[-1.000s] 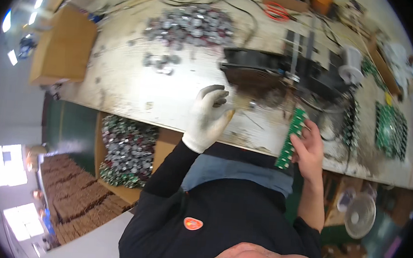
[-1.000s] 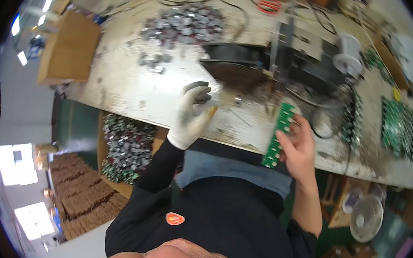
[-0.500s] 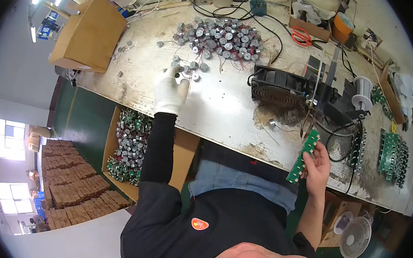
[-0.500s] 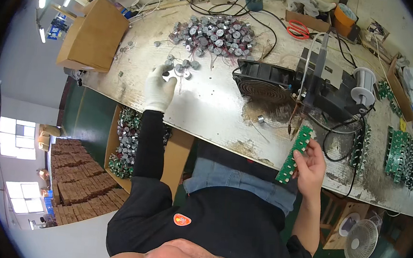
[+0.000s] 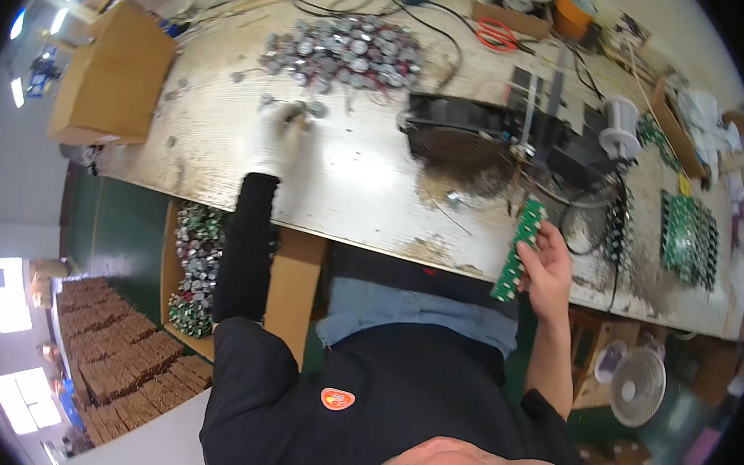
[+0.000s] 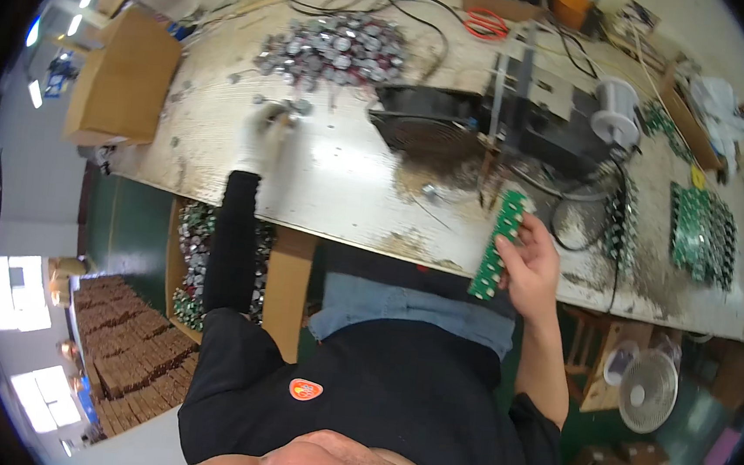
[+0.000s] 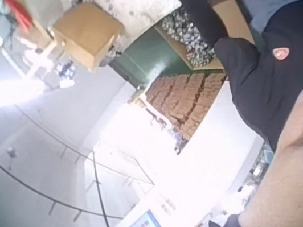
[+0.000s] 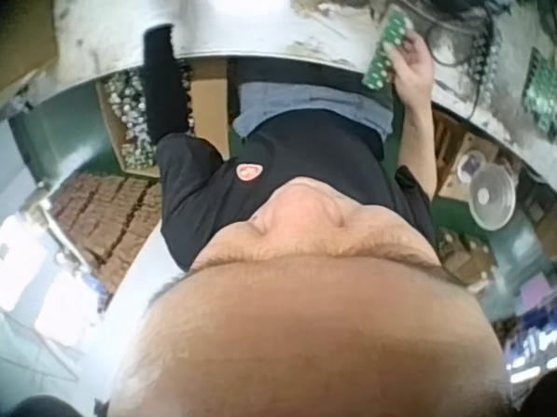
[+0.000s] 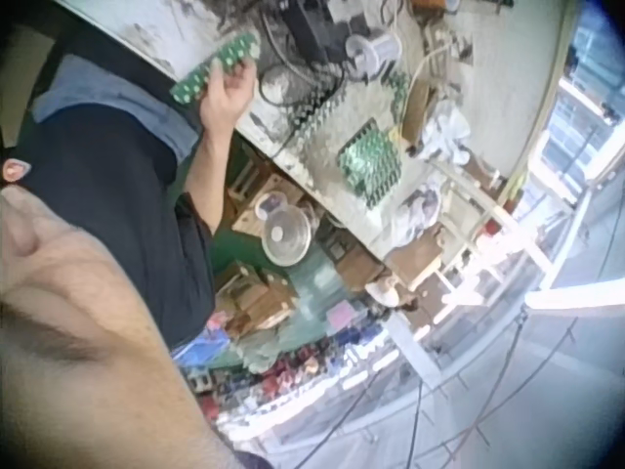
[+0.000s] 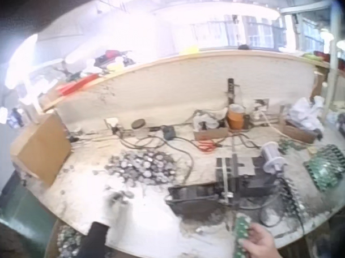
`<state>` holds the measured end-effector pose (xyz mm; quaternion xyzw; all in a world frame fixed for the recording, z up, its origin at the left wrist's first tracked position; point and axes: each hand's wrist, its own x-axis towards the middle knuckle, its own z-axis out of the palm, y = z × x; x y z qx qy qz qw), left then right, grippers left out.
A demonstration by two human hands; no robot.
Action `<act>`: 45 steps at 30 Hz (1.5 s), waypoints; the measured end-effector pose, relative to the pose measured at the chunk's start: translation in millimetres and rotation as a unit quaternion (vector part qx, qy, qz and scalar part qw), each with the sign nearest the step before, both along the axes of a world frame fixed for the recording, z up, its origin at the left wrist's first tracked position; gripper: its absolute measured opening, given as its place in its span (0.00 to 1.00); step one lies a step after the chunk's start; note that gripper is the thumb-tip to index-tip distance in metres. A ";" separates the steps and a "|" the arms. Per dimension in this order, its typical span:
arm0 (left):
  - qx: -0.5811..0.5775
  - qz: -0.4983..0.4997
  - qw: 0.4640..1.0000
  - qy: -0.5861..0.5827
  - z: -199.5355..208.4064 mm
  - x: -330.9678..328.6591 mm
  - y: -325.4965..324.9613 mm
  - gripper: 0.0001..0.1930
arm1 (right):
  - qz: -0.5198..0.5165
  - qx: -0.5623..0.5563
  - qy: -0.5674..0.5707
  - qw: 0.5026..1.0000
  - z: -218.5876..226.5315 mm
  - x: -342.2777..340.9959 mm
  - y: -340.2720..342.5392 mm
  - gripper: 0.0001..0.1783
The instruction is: The person assembles electronic devices by soldering wires from small round components onto circuit boards using a mounted soldering iron.
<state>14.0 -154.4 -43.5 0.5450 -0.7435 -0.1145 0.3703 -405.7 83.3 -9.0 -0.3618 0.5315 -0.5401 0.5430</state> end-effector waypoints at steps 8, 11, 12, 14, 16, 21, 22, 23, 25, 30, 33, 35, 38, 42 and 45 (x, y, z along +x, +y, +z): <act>0.089 -0.023 0.983 0.159 74.6 -62.3 82.1 0.11 | -0.009 0.004 0.003 1.000 -0.6 0.2 -2.0 0.24; 0.201 -0.017 0.956 0.215 84.3 -80.5 114.7 0.10 | -0.011 0.010 0.004 1.000 1.8 -0.9 -2.6 0.24; 0.213 -0.026 0.950 0.226 76.0 -88.2 118.4 0.11 | -0.021 0.015 0.013 1.000 2.7 -2.6 0.0 0.23; 0.224 -0.014 0.949 0.219 70.2 -91.0 130.2 0.13 | -0.011 0.015 0.014 1.000 1.6 -2.6 -0.5 0.23; 0.245 -0.015 0.938 0.244 67.4 -98.9 134.0 0.14 | -0.007 0.011 0.010 1.000 0.9 -3.2 -0.5 0.23; 0.232 -0.024 0.934 0.269 50.3 -97.3 136.3 0.16 | -0.009 -0.001 -0.001 1.000 -0.7 -2.2 -0.3 0.23; 0.215 -0.035 0.933 0.285 49.3 -98.1 136.6 0.16 | -0.009 -0.001 -0.001 1.000 -1.0 -1.9 -0.5 0.23; 0.215 -0.034 0.933 0.285 49.9 -99.8 137.4 0.16 | -0.009 -0.002 -0.002 1.000 -1.4 -1.7 -0.6 0.23; 0.243 -0.054 0.917 0.311 52.4 -103.8 137.9 0.18 | -0.011 -0.003 0.000 1.000 -1.4 -1.6 0.0 0.23; 0.237 -0.059 0.965 0.099 49.9 -103.7 129.3 0.15 | -0.009 -0.002 0.001 1.000 -0.8 -1.7 0.0 0.23; 0.268 -0.025 0.908 0.320 52.2 -106.4 120.9 0.16 | -0.011 0.000 0.002 1.000 -1.3 -0.3 -0.7 0.23; 0.278 -0.010 0.871 0.405 65.2 -108.7 117.1 0.17 | -0.018 0.001 0.003 1.000 -1.8 -0.3 -0.8 0.23; 0.250 -0.057 0.867 0.427 64.4 -102.9 113.6 0.16 | -0.014 0.003 0.003 1.000 -2.2 -1.7 -0.2 0.23; 0.222 -0.075 0.878 0.418 54.5 -105.6 115.3 0.12 | -0.016 0.006 0.001 1.000 -2.0 -2.5 0.6 0.24; 0.181 -0.060 0.904 0.383 55.4 -116.4 121.2 0.10 | -0.010 0.001 -0.007 1.000 1.4 -3.2 -0.1 0.24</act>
